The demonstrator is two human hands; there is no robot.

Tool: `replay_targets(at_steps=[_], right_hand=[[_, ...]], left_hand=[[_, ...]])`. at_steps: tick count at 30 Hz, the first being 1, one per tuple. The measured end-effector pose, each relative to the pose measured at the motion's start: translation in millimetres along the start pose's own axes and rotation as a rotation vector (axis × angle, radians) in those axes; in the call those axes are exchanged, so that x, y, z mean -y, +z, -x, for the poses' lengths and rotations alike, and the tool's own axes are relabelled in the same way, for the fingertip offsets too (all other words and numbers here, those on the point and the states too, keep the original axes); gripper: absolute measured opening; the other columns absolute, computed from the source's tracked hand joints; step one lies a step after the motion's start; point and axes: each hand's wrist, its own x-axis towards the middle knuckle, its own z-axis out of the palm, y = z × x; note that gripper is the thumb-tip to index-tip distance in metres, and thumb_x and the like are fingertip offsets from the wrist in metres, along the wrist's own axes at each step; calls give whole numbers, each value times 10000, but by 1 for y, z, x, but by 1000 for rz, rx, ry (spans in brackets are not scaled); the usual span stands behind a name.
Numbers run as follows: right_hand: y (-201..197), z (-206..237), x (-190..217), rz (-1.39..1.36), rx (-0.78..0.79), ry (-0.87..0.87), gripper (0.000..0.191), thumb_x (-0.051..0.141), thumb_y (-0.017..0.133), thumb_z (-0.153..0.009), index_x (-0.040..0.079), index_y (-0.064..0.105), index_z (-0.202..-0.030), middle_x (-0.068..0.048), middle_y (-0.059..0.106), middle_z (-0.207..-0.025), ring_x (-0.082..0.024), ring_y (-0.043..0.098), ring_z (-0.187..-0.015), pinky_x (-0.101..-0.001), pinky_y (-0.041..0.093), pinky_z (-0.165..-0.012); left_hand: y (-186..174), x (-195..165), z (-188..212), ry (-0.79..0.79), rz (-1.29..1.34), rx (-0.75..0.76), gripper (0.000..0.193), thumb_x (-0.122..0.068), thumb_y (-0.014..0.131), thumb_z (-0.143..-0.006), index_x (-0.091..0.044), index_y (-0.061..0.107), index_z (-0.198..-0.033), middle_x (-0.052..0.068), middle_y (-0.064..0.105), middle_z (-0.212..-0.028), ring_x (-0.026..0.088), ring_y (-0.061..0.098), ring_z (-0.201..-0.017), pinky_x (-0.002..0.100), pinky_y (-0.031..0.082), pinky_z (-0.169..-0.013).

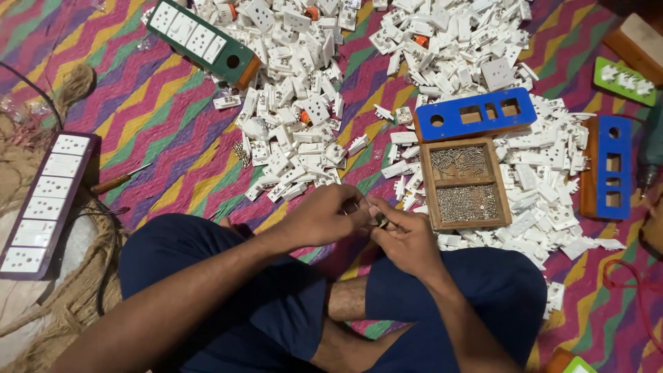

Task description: The person sits on a mat and assembles small white plastic electrical components by hand, inserting metal pins and snapping parts together. They handle multiple loose pieces and a blue plastic frame, working with a box of screws and pins nearby.

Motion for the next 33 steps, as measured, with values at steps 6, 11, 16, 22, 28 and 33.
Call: replay_targets(at_steps=[6,11,16,22,28,33], right_hand=[[-79,-15,62,-74,20,-78,557,-58,690,-884,-2,596,-1431,79,585,-741,23,477,-642,-156,455,-587],[-40,2,51,-79,41,-32,535,-14,710,-903,-38,579,-1422,57,668,-807,17,573,-702,-161,481,-605],[-43,-14,78,8,24,-11,527,21,746,-904,-37,594,-1406,72,566,-607,15,471,-571,-162,391,-507],[-60,-32,80,-19,54,131,552,23,743,-916,-23,598,-1447,31,517,-609,-18,430,-566,-175,362,-511],[-39,-27,50,-263,69,16,556,-25,709,-909,-88,526,-1431,-76,764,-1096,-68,702,-963,-191,583,-811],[-36,-23,51,-160,14,100,459,-35,719,-885,-65,630,-1335,-74,767,-1015,-71,704,-866,-198,582,-727]], left_hand=[[-4,-98,-24,25,-21,-15,377,-350,690,-932,25,723,-965,104,738,-749,163,704,-667,332,553,-624],[-2,-62,1,6,-43,21,294,-265,668,-947,18,712,-1015,118,759,-777,178,729,-688,336,566,-648],[-22,-81,3,-13,-50,13,216,-160,661,-931,29,699,-1029,128,761,-790,188,753,-696,341,581,-670],[-31,-92,-17,41,-33,5,209,-151,671,-925,38,709,-1005,127,767,-777,178,769,-695,336,591,-655],[-22,-62,-18,63,-70,18,260,-215,684,-937,32,733,-999,132,764,-775,173,743,-684,330,578,-651],[-23,-67,-10,-9,-22,78,403,-372,632,-978,16,741,-978,113,759,-758,162,725,-667,330,563,-619]])
